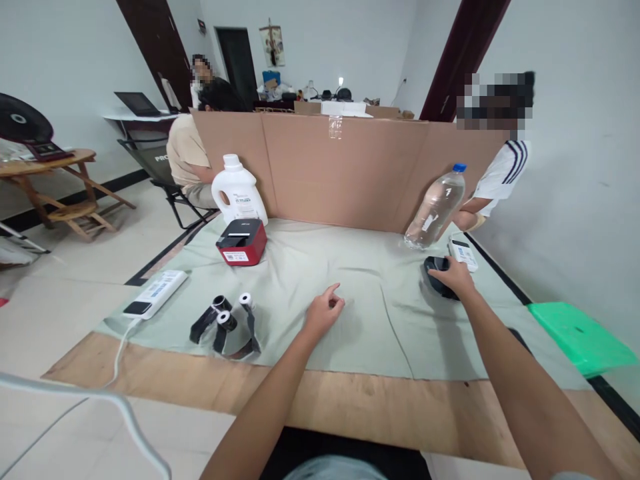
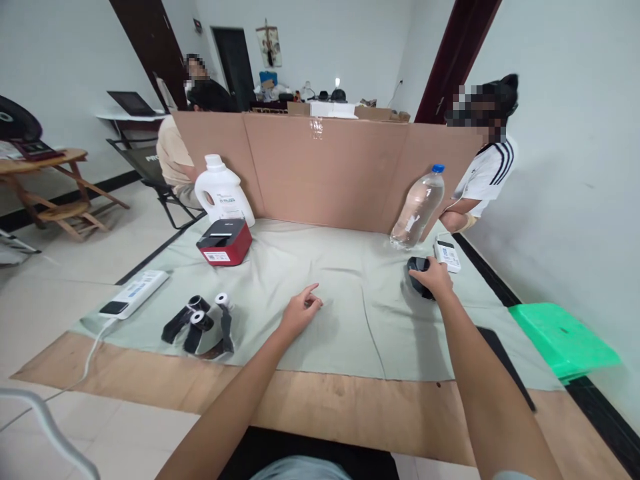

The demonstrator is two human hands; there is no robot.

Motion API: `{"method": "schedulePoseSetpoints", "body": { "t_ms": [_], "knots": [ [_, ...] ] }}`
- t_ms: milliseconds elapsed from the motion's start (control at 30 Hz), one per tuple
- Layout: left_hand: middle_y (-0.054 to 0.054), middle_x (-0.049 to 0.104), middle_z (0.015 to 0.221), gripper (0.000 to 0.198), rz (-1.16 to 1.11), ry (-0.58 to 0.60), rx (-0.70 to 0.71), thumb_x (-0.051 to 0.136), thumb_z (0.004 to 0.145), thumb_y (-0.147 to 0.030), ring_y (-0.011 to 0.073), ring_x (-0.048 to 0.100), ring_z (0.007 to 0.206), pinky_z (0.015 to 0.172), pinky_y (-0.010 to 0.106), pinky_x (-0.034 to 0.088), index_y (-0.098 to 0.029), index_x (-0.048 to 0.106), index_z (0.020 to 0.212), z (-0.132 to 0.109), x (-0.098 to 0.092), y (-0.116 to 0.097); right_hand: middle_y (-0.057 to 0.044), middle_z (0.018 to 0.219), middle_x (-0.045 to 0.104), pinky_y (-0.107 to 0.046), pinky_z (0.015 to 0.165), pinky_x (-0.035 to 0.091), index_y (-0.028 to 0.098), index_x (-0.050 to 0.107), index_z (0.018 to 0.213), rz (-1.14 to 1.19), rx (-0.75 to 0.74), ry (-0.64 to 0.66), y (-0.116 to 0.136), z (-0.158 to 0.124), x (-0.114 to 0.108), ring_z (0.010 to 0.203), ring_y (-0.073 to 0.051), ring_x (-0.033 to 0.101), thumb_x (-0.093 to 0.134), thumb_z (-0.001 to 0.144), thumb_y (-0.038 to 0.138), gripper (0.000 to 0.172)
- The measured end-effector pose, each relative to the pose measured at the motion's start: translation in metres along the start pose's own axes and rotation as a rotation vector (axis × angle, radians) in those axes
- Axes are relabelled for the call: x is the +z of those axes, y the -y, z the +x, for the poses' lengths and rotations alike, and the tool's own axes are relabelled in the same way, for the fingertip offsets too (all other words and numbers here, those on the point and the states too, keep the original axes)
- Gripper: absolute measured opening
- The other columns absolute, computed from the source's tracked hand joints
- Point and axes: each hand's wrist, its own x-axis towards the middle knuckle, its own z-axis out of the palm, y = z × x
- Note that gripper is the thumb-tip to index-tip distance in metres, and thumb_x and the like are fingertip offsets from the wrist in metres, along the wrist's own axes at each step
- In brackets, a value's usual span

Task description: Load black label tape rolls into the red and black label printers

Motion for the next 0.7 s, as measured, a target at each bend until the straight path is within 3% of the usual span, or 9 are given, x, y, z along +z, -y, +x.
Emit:
{"method": "schedulePoseSetpoints", "body": {
  "t_ms": [133,200,267,333,433,533,600,633,700],
  "knots": [
    [0.001,0.073,0.074,0.041,-0.148,-0.135,0.05,0.055,0.088,-0.029,0.013,0.061,0.064,0.066,0.025,0.047,-0.015,0.067,0.124,-0.005,-0.001,-0.015,-0.027,0.148,0.042,-0.059,0.099,0.043,0.021,0.037,0.154,-0.064,0.114,0.078,0.01,-0.004,0.001,0.13,-0.046,0.05,0.069,0.076,0.061,0.093],
    [-0.001,0.067,0.063,0.034,-0.212,-0.255,0.112,0.053,0.089,-0.029,0.0118,0.057,0.057,0.062,0.024,0.045,-0.014,0.071,0.114,-0.012,-0.014,-0.034,-0.029,0.154,0.036,-0.063,0.1,0.039,0.019,0.036,0.155,-0.132,0.105,0.005,0.023,-0.01,-0.001,0.137,-0.051,0.04,0.068,0.076,0.064,0.096],
    [-0.002,0.063,0.059,0.029,-0.231,-0.376,0.194,0.053,0.092,-0.03,0.0114,0.057,0.057,0.064,0.023,0.046,-0.016,0.072,0.108,-0.018,-0.042,-0.054,-0.028,0.159,0.029,-0.066,0.103,0.034,0.017,0.034,0.156,-0.186,-0.028,-0.151,0.046,-0.02,0.001,0.142,-0.052,0.032,0.066,0.08,0.062,0.093],
    [-0.002,0.064,0.063,0.026,-0.185,-0.514,0.257,0.054,0.092,-0.029,0.0115,0.059,0.062,0.069,0.023,0.048,-0.018,0.073,0.104,-0.019,-0.087,-0.065,-0.027,0.16,0.03,-0.067,0.107,0.03,0.016,0.035,0.155,-0.173,-0.246,-0.254,0.082,-0.035,0.012,0.143,-0.05,0.032,0.064,0.084,0.054,0.086],
    [0.001,0.07,0.081,0.022,-0.033,-0.773,0.248,0.056,0.092,-0.03,0.014,0.065,0.077,0.078,0.025,0.051,-0.018,0.072,0.1,0.0,-0.176,-0.051,-0.023,0.155,0.042,-0.065,0.112,0.03,0.013,0.045,0.149,0.012,-0.565,-0.177,0.164,-0.067,0.048,0.14,-0.044,0.04,0.064,0.084,0.041,0.073],
    [0.01,0.069,0.118,0.03,0.06,-1.021,0.009,0.057,0.09,-0.026,0.0195,0.065,0.106,0.097,0.031,0.05,-0.015,0.066,0.117,0.042,-0.257,-0.012,-0.02,0.149,0.051,-0.054,0.118,0.033,0.013,0.052,0.143,0.369,-0.77,0.073,0.27,-0.112,0.093,0.141,-0.036,0.044,0.065,0.082,0.031,0.065],
    [0.015,0.062,0.135,0.046,0.003,-0.999,-0.272,0.056,0.091,-0.023,0.0221,0.061,0.12,0.108,0.035,0.045,-0.011,0.054,0.135,0.073,-0.288,0.014,-0.016,0.148,0.054,-0.052,0.119,0.033,0.018,0.05,0.145,0.659,-0.793,0.285,0.34,-0.146,0.12,0.14,-0.033,0.047,0.067,0.081,0.026,0.067],
    [0.017,0.062,0.135,0.046,-0.011,-0.956,-0.315,0.055,0.091,-0.021,0.0244,0.059,0.123,0.112,0.039,0.042,-0.008,0.055,0.134,0.086,-0.295,0.024,-0.014,0.148,0.054,-0.052,0.12,0.032,0.019,0.048,0.147,0.795,-0.821,0.394,0.372,-0.162,0.133,0.14,-0.032,0.047,0.069,0.08,0.026,0.07],
    [0.016,0.069,0.121,0.037,-0.041,-0.867,-0.344,0.055,0.088,-0.017,0.0271,0.06,0.122,0.113,0.043,0.042,-0.005,0.064,0.122,0.103,-0.298,0.039,-0.01,0.143,0.06,-0.048,0.113,0.042,0.021,0.047,0.147,0.849,-0.875,0.449,0.424,-0.189,0.159,0.131,-0.03,0.056,0.077,0.077,0.032,0.077]
  ]
}}
